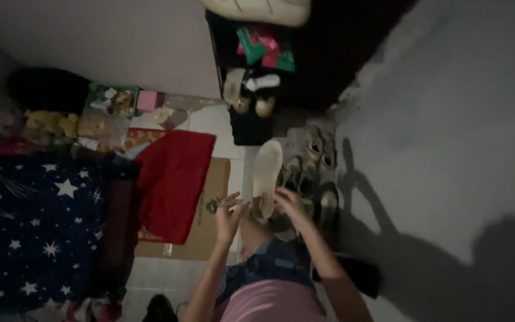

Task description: The person cleans a pair of white sneakers using a small brush and a cloth. They scrub the soles and uppers, wipe the shoes, and place them on a nearby surface.

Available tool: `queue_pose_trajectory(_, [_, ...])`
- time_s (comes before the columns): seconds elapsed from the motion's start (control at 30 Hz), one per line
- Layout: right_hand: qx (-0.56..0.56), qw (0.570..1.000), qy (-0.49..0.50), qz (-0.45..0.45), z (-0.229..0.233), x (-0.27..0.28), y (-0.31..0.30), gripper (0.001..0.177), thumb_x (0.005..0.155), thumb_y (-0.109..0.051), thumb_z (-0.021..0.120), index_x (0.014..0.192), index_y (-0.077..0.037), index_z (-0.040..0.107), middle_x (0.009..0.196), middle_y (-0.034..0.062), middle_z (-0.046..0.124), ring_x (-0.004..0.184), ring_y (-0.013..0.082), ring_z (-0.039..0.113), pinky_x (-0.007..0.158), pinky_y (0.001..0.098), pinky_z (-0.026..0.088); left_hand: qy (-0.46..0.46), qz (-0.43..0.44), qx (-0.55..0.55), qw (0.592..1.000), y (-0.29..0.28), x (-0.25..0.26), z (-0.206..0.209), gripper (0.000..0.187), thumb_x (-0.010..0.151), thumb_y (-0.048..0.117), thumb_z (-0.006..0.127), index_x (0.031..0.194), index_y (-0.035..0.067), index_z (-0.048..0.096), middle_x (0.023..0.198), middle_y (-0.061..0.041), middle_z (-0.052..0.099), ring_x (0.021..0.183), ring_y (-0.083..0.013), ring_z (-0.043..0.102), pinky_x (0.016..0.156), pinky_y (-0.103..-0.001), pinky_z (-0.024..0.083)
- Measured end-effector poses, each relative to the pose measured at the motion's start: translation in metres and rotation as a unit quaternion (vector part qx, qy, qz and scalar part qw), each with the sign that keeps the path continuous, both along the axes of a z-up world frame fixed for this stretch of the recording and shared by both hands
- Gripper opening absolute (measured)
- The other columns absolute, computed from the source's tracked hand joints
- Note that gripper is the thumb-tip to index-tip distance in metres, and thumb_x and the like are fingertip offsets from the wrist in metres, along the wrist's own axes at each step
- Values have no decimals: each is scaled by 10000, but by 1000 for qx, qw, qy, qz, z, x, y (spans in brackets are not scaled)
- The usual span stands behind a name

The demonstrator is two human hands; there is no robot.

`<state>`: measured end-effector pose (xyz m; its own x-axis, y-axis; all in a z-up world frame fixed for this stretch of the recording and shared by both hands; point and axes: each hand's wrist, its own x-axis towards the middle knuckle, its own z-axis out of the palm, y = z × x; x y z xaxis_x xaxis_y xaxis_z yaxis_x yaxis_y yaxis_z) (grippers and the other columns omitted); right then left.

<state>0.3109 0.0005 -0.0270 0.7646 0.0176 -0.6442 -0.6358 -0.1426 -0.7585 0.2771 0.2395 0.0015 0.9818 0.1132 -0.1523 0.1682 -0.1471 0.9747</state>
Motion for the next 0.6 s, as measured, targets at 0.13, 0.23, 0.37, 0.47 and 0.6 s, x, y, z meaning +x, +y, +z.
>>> queue_pose_trajectory(0.13, [50, 998, -32, -15, -12, 126, 20, 493, 989, -358, 639, 1412, -106, 609, 1333, 60, 662, 1157, 217, 665, 906, 384, 563, 21, 53, -40, 998, 27, 50, -8, 373, 902, 305, 777, 903, -66, 746, 1152, -88, 754, 818, -159, 690, 729, -323, 580])
queue_pose_trajectory(0.23, [-2, 998, -61, -1, -24, 217, 36, 466, 1000, -345, 622, 1400, -105, 617, 1288, 59, 685, 1080, 232, 696, 857, 377, 583, 67, 64, -17, 996, 43, 90, -2, 518, 992, 342, 766, 810, -130, 653, 779, -49, 583, 618, -106, 518, 568, -317, 430])
queue_pose_trajectory(0.37, [-33, 997, -67, 10, -24, 313, 53, 435, 1028, -320, 597, 1395, -87, 626, 1251, 72, 702, 980, 241, 689, 790, 389, 558, 107, 71, -30, 991, 50, 157, 33, 450, 980, 424, 653, 954, 9, 827, 546, 33, 336, 518, -70, 320, 476, -307, 275])
queue_pose_trajectory(0.47, [23, 996, -82, -19, -22, 362, 69, 438, 1021, -318, 605, 1400, -98, 596, 1201, 79, 662, 1005, 175, 692, 821, 353, 604, 125, 82, -49, 987, 50, 193, 49, 522, 1020, 460, 583, 947, 10, 838, 574, 48, 345, 541, -81, 296, 490, -313, 237])
queue_pose_trajectory(0.6, [11, 988, -149, -26, -28, 405, 84, 412, 1001, -317, 618, 1310, -45, 623, 1102, 60, 683, 906, 185, 679, 738, 348, 561, 73, 65, -20, 995, 49, 234, 29, 506, 1039, 439, 551, 1094, -19, 758, 784, -28, 600, 739, -132, 540, 631, -317, 420])
